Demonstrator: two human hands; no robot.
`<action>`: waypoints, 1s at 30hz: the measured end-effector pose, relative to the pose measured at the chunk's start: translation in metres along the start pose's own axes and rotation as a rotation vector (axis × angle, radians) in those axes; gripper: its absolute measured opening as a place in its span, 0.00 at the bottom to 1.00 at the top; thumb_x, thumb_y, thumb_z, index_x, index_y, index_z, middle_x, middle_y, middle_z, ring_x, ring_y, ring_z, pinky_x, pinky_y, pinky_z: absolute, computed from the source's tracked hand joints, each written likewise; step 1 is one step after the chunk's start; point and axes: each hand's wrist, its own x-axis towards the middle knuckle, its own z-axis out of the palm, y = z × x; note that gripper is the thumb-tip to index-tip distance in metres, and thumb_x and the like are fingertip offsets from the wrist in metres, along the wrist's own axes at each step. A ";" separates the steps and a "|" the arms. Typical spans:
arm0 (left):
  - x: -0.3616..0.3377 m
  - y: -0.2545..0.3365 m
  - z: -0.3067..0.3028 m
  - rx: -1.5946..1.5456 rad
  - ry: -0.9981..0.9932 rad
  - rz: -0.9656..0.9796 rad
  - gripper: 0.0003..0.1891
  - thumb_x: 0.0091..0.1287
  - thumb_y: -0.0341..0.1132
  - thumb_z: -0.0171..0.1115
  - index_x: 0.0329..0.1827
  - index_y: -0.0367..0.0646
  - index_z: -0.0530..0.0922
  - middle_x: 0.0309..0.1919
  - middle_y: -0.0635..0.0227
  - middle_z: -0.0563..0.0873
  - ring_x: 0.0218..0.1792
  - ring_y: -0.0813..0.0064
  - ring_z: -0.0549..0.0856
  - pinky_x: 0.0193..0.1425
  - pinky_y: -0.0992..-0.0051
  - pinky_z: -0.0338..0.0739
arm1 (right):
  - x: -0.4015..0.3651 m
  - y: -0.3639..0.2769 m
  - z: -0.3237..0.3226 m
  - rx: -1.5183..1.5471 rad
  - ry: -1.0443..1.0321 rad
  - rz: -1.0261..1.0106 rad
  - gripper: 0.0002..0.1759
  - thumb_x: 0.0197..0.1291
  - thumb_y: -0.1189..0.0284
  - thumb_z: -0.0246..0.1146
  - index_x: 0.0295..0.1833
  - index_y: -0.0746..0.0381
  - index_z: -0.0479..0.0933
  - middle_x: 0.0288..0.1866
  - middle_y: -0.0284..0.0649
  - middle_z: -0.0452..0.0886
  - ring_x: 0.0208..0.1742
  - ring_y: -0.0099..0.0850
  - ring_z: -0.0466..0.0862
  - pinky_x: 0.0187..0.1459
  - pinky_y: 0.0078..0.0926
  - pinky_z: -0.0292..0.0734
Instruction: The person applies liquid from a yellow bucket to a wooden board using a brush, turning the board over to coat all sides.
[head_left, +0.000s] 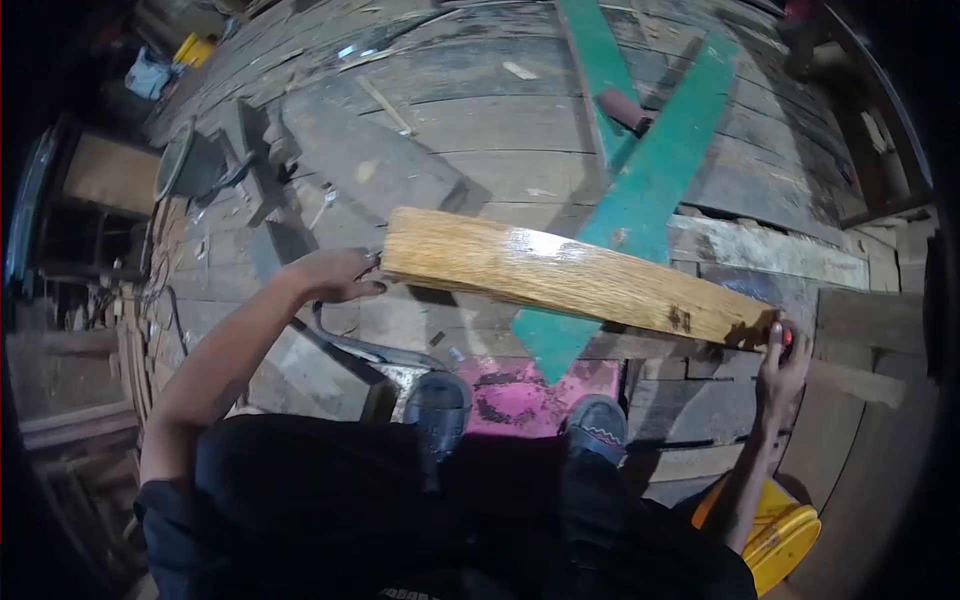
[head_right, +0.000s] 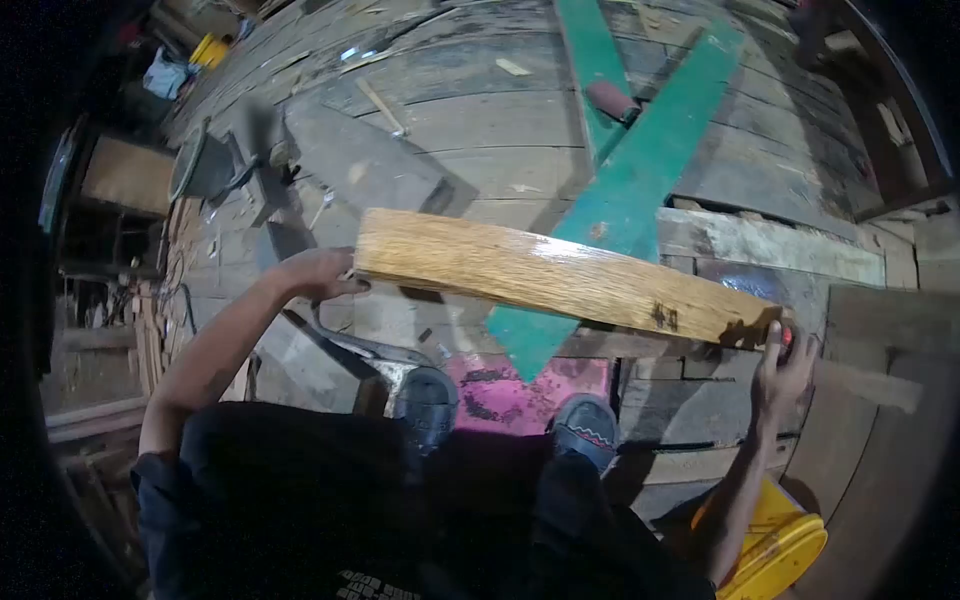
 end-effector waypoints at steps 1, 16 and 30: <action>-0.001 0.003 -0.004 -0.015 0.012 -0.031 0.27 0.73 0.53 0.61 0.68 0.46 0.78 0.64 0.49 0.81 0.64 0.47 0.80 0.69 0.56 0.74 | 0.008 -0.016 0.000 -0.007 -0.039 -0.030 0.13 0.75 0.66 0.61 0.54 0.64 0.80 0.47 0.49 0.80 0.47 0.46 0.80 0.53 0.39 0.75; 0.004 0.004 -0.014 0.076 0.067 0.004 0.30 0.71 0.59 0.59 0.59 0.39 0.81 0.55 0.50 0.85 0.56 0.44 0.84 0.62 0.52 0.78 | 0.092 -0.327 -0.071 0.192 -0.936 -0.603 0.21 0.67 0.57 0.71 0.45 0.66 0.77 0.28 0.42 0.81 0.30 0.35 0.83 0.36 0.36 0.78; -0.002 0.009 0.006 0.123 0.073 0.089 0.29 0.70 0.58 0.61 0.53 0.35 0.82 0.47 0.45 0.87 0.52 0.43 0.86 0.58 0.52 0.80 | 0.042 -0.356 0.029 0.627 -0.730 -0.433 0.16 0.61 0.66 0.76 0.40 0.64 0.77 0.31 0.37 0.82 0.34 0.21 0.80 0.40 0.24 0.77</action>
